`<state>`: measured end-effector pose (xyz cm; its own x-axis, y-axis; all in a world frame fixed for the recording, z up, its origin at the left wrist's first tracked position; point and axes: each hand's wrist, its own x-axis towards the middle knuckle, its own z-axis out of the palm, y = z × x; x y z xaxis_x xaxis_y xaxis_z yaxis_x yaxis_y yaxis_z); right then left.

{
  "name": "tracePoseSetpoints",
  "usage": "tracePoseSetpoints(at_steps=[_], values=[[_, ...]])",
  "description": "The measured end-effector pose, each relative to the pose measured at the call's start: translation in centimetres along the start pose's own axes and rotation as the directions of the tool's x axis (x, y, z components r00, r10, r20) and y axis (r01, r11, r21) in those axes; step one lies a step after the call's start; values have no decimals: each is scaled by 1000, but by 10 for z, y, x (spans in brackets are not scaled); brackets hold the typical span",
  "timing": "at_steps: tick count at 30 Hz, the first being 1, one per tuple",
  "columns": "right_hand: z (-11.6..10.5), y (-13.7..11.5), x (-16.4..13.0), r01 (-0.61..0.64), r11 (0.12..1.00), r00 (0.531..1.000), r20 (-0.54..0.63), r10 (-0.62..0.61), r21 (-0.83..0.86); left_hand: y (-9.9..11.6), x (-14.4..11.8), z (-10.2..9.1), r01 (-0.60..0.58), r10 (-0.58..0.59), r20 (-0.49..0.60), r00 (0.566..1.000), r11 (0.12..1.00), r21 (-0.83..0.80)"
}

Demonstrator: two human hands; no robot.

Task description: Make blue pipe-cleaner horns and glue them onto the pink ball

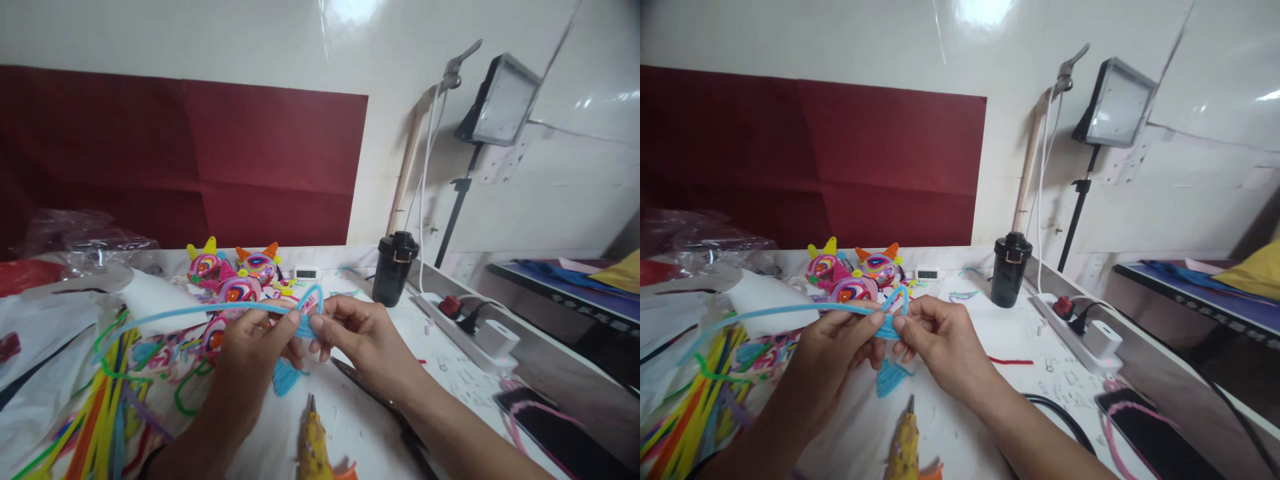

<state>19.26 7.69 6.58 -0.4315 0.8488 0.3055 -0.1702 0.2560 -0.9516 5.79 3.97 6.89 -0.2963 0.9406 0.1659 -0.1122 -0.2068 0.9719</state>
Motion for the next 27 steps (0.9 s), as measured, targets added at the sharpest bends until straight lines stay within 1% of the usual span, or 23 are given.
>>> tracePoseSetpoints(at_steps=[2,4,8,12,14,18,23,27], values=[[0,0,2,-11,1000,1000,7,11,-1,-1,2,0,14,-15,-23,1000,1000,-8],[1,-1,4,-30,999,1000,6,30,-12,-2,4,-1,4,-4,-39,999,1000,-17],[5,-3,14,-52,998,999,5,52,-20,0,10,-4,-21,19,-50,999,999,-40],[10,-4,23,-47,999,999,24,46,12,1,15,-10,-45,41,-50,998,996,-74],[11,-3,25,-45,999,999,14,45,21,1,18,-12,-37,33,-47,998,995,-90],[12,1,26,-49,999,999,-15,49,14,0,20,-13,-11,7,-63,998,998,-63],[9,1,26,-53,999,998,-29,53,-5,-2,23,-14,6,-8,-37,999,999,-45],[6,-2,25,-47,999,998,-32,47,-16,-3,24,-17,28,-25,24,999,995,-94]])
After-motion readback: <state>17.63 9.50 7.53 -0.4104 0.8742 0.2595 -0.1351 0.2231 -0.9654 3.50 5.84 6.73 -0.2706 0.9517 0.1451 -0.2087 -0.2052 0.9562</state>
